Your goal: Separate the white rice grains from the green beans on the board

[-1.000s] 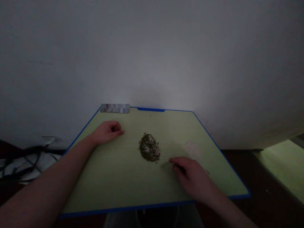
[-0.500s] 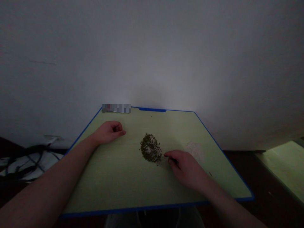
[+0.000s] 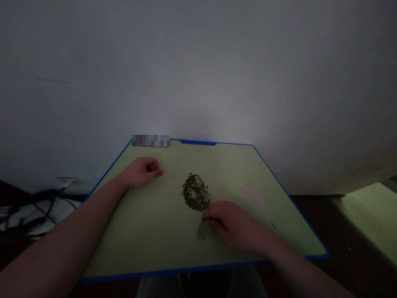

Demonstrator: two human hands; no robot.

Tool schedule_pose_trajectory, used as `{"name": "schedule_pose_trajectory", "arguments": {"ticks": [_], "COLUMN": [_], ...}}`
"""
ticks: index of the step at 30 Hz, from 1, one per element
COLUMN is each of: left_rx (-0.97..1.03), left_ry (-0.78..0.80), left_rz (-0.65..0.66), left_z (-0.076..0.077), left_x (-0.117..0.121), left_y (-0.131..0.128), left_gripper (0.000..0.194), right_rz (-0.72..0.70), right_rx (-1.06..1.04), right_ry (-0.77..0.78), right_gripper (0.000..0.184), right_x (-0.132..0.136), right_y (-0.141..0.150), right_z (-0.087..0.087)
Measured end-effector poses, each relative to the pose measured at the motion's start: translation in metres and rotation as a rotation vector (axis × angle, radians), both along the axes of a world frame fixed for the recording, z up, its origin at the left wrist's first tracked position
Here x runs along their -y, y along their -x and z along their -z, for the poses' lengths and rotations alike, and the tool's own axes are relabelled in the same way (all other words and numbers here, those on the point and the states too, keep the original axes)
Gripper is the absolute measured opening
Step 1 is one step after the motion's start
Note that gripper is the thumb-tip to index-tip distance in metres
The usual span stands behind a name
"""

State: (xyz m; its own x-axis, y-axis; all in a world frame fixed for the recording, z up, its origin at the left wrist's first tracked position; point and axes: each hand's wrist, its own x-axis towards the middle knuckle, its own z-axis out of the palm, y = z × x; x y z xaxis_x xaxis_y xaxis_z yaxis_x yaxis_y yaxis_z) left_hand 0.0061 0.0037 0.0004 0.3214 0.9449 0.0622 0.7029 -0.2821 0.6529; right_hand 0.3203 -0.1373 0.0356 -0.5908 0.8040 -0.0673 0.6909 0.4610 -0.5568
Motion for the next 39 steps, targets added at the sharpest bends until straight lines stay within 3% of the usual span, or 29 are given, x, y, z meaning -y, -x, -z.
{"name": "schedule_pose_trajectory", "arguments": {"ticks": [7, 14, 17, 21, 23, 29, 39], "left_rx": [0.007, -0.013, -0.012, -0.002, 0.003, 0.014, 0.025], "left_ry": [0.011, -0.012, -0.016, -0.009, -0.006, -0.001, 0.013], "left_rz": [0.012, 0.013, 0.011, 0.024, 0.024, 0.012, 0.008], "left_z": [-0.003, -0.002, -0.001, 0.001, 0.001, -0.001, -0.001], "left_x": [0.002, 0.001, 0.001, 0.0, 0.0, 0.002, 0.003], "left_y": [-0.002, -0.002, -0.001, 0.001, 0.001, 0.0, -0.001], "left_gripper": [0.03, 0.03, 0.03, 0.03, 0.03, 0.029, 0.03], "right_rz": [-0.031, 0.044, 0.106, 0.035, 0.002, 0.064, 0.184], "right_rx": [0.004, -0.04, -0.086, -0.059, -0.018, 0.118, 0.25], "right_ry": [0.079, 0.069, -0.108, -0.666, -0.83, -0.815, -0.813], "right_gripper": [0.036, 0.035, 0.034, 0.036, 0.031, 0.029, 0.036], "right_x": [0.027, 0.05, 0.059, 0.067, 0.066, 0.058, 0.058], "right_y": [-0.009, -0.026, -0.023, 0.005, 0.024, 0.051, -0.009], "right_z": [-0.003, -0.002, 0.009, 0.031, 0.038, 0.044, 0.054]}}
